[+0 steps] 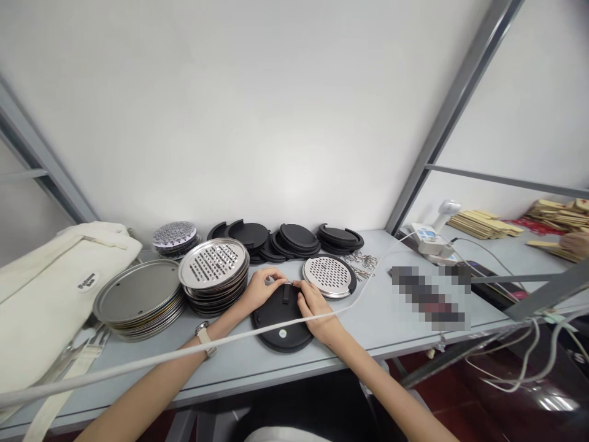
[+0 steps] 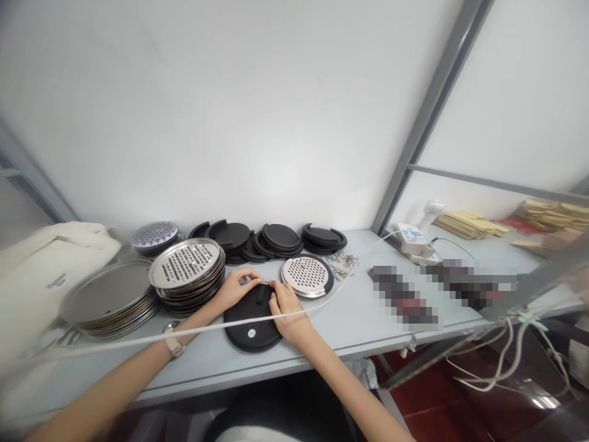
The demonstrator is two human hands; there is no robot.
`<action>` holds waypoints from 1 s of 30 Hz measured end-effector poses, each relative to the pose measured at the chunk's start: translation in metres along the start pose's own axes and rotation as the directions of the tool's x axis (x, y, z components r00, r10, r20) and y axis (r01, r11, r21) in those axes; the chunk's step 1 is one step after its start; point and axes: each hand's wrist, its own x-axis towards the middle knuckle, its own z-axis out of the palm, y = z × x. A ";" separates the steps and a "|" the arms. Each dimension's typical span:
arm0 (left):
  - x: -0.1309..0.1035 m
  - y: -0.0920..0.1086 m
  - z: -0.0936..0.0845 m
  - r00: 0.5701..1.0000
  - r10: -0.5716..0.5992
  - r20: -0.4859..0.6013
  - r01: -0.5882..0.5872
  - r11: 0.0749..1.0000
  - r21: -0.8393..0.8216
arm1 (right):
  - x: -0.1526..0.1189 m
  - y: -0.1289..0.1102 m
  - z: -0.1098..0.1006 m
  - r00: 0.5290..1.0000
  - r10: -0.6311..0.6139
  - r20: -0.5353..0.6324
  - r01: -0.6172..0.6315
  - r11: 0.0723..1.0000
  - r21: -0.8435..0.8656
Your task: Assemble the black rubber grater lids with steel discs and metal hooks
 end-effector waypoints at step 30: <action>-0.012 0.018 0.001 0.997 0.074 -0.005 -0.073 0.990 0.118 | -0.009 0.010 0.005 0.999 0.043 0.025 -0.044 0.999 0.004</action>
